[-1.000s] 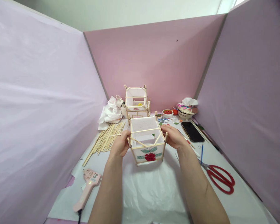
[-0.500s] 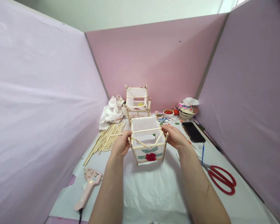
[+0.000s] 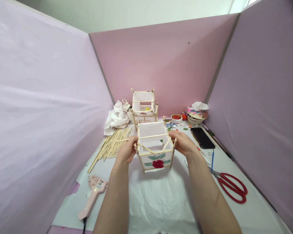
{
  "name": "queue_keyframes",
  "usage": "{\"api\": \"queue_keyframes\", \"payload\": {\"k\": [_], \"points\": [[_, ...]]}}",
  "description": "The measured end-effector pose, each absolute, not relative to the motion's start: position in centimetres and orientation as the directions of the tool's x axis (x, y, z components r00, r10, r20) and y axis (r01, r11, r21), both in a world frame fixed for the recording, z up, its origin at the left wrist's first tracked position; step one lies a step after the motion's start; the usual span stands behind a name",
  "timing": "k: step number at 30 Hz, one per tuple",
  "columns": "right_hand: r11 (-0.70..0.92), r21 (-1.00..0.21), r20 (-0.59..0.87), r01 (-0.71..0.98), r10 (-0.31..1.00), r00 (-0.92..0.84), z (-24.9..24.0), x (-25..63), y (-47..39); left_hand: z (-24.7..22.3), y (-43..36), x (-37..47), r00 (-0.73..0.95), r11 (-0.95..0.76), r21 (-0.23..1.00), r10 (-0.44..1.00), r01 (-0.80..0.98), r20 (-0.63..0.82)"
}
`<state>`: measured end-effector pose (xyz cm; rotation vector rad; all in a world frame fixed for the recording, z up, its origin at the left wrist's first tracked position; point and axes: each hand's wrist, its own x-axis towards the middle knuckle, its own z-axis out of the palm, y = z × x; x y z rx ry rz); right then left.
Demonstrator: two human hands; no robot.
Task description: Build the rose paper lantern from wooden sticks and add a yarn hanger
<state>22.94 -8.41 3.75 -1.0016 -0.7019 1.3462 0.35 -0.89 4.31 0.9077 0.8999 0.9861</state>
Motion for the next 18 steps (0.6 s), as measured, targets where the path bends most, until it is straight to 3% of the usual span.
{"api": "queue_keyframes", "payload": {"k": [18], "points": [[-0.043,-0.887,-0.12,-0.46,0.983,0.138,3.52,23.04,-8.28,4.07,-0.62,0.52,0.326,0.321,0.886,0.922,-0.336,-0.21]]}}
